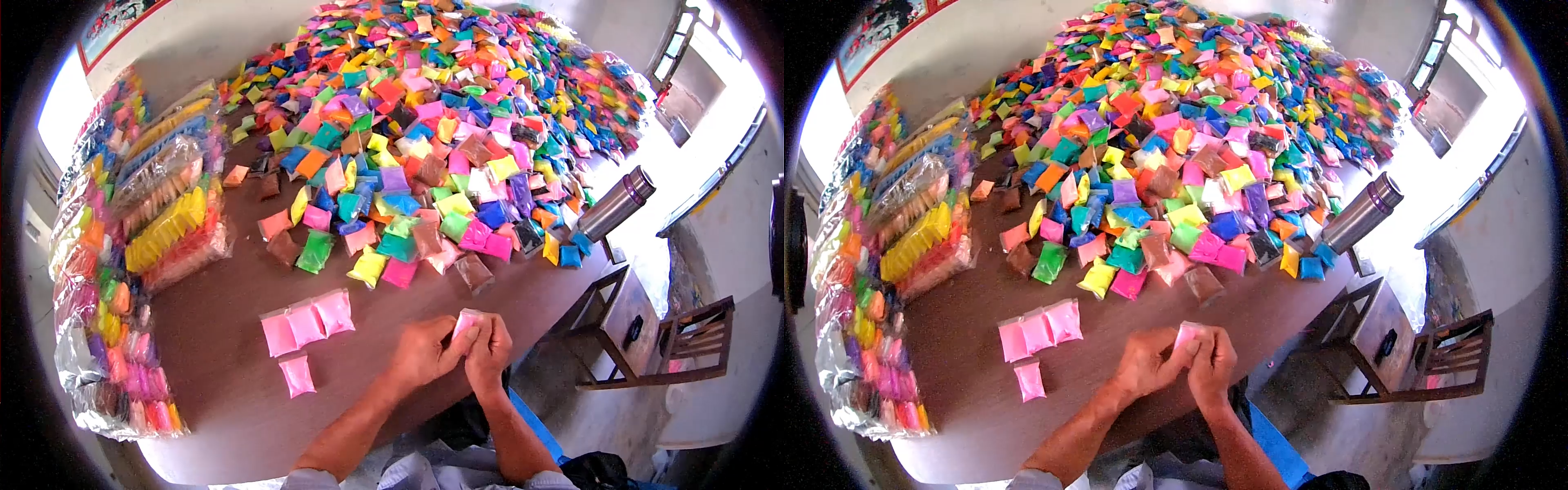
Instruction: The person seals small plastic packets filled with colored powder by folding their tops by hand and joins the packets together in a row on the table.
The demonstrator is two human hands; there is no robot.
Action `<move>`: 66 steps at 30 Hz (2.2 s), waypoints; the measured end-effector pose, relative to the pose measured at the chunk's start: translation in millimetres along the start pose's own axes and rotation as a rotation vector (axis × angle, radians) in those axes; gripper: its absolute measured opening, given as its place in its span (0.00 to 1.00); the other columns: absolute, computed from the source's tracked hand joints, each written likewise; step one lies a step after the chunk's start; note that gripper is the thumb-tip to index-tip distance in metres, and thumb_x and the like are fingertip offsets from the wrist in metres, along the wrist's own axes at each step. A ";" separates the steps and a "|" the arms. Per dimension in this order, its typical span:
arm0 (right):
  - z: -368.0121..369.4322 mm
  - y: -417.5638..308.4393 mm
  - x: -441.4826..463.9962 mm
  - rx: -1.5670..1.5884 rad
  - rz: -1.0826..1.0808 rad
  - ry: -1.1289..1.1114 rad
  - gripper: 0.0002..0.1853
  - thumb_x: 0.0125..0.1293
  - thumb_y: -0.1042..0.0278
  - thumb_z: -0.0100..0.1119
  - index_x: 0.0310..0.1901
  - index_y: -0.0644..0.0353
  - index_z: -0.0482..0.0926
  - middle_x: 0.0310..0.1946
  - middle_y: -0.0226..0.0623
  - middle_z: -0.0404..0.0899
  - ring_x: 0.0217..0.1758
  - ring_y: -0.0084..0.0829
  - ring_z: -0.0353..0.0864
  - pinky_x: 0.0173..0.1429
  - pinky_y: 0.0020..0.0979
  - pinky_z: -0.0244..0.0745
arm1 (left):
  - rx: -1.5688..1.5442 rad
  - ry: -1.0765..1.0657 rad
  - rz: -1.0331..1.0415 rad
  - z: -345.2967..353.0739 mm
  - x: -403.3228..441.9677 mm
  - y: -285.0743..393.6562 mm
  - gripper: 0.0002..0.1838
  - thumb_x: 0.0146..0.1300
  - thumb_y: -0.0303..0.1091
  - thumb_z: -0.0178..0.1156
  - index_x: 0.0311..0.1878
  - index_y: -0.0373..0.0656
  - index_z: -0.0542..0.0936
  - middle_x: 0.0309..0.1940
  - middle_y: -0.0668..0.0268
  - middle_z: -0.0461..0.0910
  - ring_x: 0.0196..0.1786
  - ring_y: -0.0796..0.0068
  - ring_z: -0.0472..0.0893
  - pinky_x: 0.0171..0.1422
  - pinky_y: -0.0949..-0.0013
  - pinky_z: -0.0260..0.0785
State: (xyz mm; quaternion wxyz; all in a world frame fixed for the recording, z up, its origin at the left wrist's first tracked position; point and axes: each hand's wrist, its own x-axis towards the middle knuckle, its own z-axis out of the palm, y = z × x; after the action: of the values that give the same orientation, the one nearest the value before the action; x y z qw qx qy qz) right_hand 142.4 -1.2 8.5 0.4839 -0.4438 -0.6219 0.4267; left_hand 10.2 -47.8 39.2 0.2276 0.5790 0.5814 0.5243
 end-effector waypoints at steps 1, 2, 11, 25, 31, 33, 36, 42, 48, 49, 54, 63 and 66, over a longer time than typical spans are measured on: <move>0.1 -2.3 0.2 -0.037 -0.001 0.041 0.16 0.83 0.60 0.51 0.41 0.64 0.80 0.33 0.34 0.81 0.38 0.23 0.77 0.44 0.30 0.75 | 0.032 -0.013 0.036 1.8 -0.8 -1.8 0.14 0.73 0.39 0.64 0.35 0.37 0.82 0.28 0.50 0.82 0.30 0.46 0.83 0.34 0.52 0.75; 0.2 -3.2 0.6 -0.035 -0.002 0.035 0.16 0.83 0.60 0.51 0.41 0.64 0.80 0.33 0.34 0.81 0.38 0.23 0.77 0.44 0.30 0.75 | 0.035 -0.007 0.034 3.0 -1.2 -1.8 0.14 0.73 0.39 0.64 0.35 0.37 0.82 0.28 0.50 0.82 0.30 0.46 0.83 0.34 0.52 0.75; 1.4 -18.3 1.9 -0.020 -0.009 -0.099 0.19 0.84 0.59 0.47 0.39 0.65 0.78 0.31 0.33 0.78 0.36 0.22 0.74 0.41 0.31 0.73 | 0.032 0.119 0.065 3.4 -2.8 -5.8 0.12 0.73 0.36 0.63 0.37 0.37 0.84 0.30 0.51 0.83 0.32 0.48 0.84 0.37 0.54 0.76; -0.6 -11.7 1.9 0.043 0.039 -0.055 0.18 0.83 0.57 0.49 0.40 0.64 0.78 0.29 0.29 0.76 0.34 0.21 0.73 0.39 0.29 0.72 | 0.061 0.050 -0.042 11.9 -7.6 -14.6 0.15 0.75 0.41 0.62 0.38 0.38 0.83 0.31 0.50 0.84 0.34 0.45 0.85 0.37 0.52 0.76; -2.0 -2.4 1.4 0.027 0.044 -0.012 0.14 0.82 0.62 0.51 0.41 0.65 0.79 0.31 0.29 0.78 0.35 0.20 0.74 0.40 0.29 0.73 | 0.043 0.025 -0.041 5.0 -3.9 -4.8 0.16 0.72 0.42 0.66 0.35 0.37 0.81 0.27 0.49 0.82 0.30 0.45 0.84 0.33 0.52 0.74; -3.0 -2.7 2.1 -0.002 0.044 0.003 0.14 0.82 0.63 0.52 0.41 0.65 0.79 0.31 0.29 0.78 0.35 0.20 0.74 0.40 0.29 0.73 | 0.056 0.034 -0.044 3.2 -2.8 0.1 0.17 0.71 0.42 0.67 0.35 0.37 0.81 0.27 0.49 0.82 0.30 0.45 0.83 0.33 0.52 0.74; -2.8 -3.6 2.1 -0.014 0.073 0.008 0.13 0.81 0.63 0.53 0.43 0.65 0.80 0.32 0.30 0.79 0.36 0.21 0.75 0.41 0.29 0.74 | 0.089 0.059 -0.019 5.0 -3.9 -3.2 0.17 0.70 0.42 0.68 0.35 0.36 0.81 0.27 0.48 0.81 0.29 0.44 0.83 0.33 0.52 0.74; -1.4 6.8 0.4 0.054 0.061 -0.059 0.13 0.82 0.62 0.52 0.49 0.64 0.80 0.34 0.26 0.78 0.33 0.17 0.72 0.37 0.23 0.69 | 0.127 0.121 -0.015 9.8 -4.5 -15.3 0.15 0.70 0.40 0.68 0.37 0.36 0.81 0.29 0.46 0.81 0.32 0.42 0.84 0.34 0.51 0.74; -6.2 2.2 -2.4 0.208 0.159 -0.101 0.12 0.80 0.64 0.57 0.51 0.66 0.81 0.40 0.29 0.80 0.37 0.17 0.76 0.38 0.22 0.74 | 0.069 0.059 -0.101 1.5 -1.9 -4.2 0.13 0.72 0.39 0.67 0.42 0.37 0.83 0.29 0.48 0.82 0.31 0.51 0.85 0.35 0.56 0.75; -6.6 5.3 -2.7 0.204 0.131 -0.114 0.12 0.79 0.65 0.59 0.51 0.66 0.81 0.40 0.29 0.80 0.37 0.15 0.75 0.36 0.21 0.73 | 0.055 0.045 -0.139 0.9 -1.9 -2.4 0.13 0.73 0.39 0.66 0.43 0.36 0.83 0.29 0.50 0.83 0.30 0.56 0.85 0.35 0.58 0.75; -2.4 -0.6 -0.8 0.129 0.071 -0.201 0.09 0.81 0.66 0.57 0.51 0.63 0.80 0.32 0.23 0.78 0.26 0.12 0.70 0.28 0.18 0.64 | -0.071 0.099 -0.170 1.4 -0.7 -7.5 0.13 0.74 0.39 0.65 0.43 0.36 0.84 0.29 0.52 0.83 0.29 0.63 0.84 0.35 0.60 0.75; -7.4 -4.7 0.0 0.322 0.181 -0.096 0.08 0.78 0.67 0.59 0.48 0.65 0.80 0.29 0.23 0.76 0.28 0.13 0.71 0.30 0.19 0.65 | -0.049 0.024 -0.057 -1.5 0.5 -4.2 0.12 0.74 0.37 0.64 0.39 0.37 0.85 0.28 0.57 0.84 0.29 0.68 0.83 0.34 0.61 0.74; -8.1 -3.4 -0.7 0.297 0.151 -0.144 0.08 0.78 0.68 0.59 0.46 0.64 0.80 0.29 0.22 0.76 0.28 0.12 0.70 0.30 0.19 0.64 | -0.104 0.044 -0.123 0.7 -1.0 -3.1 0.12 0.74 0.37 0.64 0.39 0.36 0.85 0.28 0.57 0.84 0.29 0.68 0.84 0.35 0.62 0.75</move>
State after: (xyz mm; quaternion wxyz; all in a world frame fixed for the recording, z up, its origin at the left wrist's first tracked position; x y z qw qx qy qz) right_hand 149.9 -1.9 12.9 0.4649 -0.3811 -0.5502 0.5796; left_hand 9.7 -47.8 35.9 0.2762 0.5179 0.5929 0.5513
